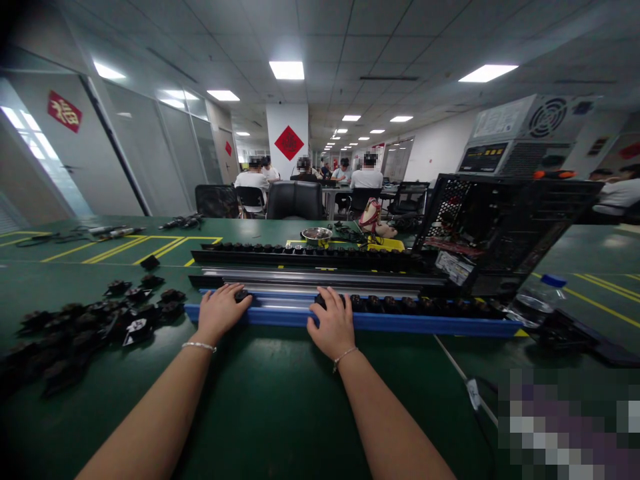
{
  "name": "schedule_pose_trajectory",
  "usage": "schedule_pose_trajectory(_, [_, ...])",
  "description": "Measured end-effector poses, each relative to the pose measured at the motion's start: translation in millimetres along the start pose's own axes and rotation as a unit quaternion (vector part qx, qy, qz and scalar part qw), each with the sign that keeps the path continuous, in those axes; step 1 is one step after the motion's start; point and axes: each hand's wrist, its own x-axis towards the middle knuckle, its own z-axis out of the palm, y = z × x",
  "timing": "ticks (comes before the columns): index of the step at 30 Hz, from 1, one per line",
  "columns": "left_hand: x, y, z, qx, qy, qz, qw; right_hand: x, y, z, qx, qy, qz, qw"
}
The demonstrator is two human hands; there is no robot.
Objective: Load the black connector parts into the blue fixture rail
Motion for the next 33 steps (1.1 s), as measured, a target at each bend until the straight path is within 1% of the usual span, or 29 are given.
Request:
schedule_pose_trajectory(5, [-2.0,1.5,4.1,-0.018,0.033,-0.028,0.999,0.3,0.0,-0.9,0.002,-0.002,0.001,1.0])
schedule_pose_trajectory(10, [-1.0,-1.7,8.8,-0.023,0.051,-0.029,0.998,0.7,-1.1,-1.4,0.003,-0.006,0.005,1.0])
schedule_pose_trajectory(20, [1.8,-10.8,6.9,-0.009,0.038,-0.045,0.998,-0.2,0.3,-0.1,0.001,-0.002,0.003,1.0])
schedule_pose_trajectory(30, [9.1,-35.7,6.3,0.01,0.006,-0.099,0.995,-0.3,-0.2,-0.6,0.005,0.002,0.003,1.0])
schedule_pose_trajectory(33, [9.7,-40.0,4.7,0.006,-0.003,-0.114,0.993,-0.4,-0.3,-0.8,0.009,0.003,0.003,1.0])
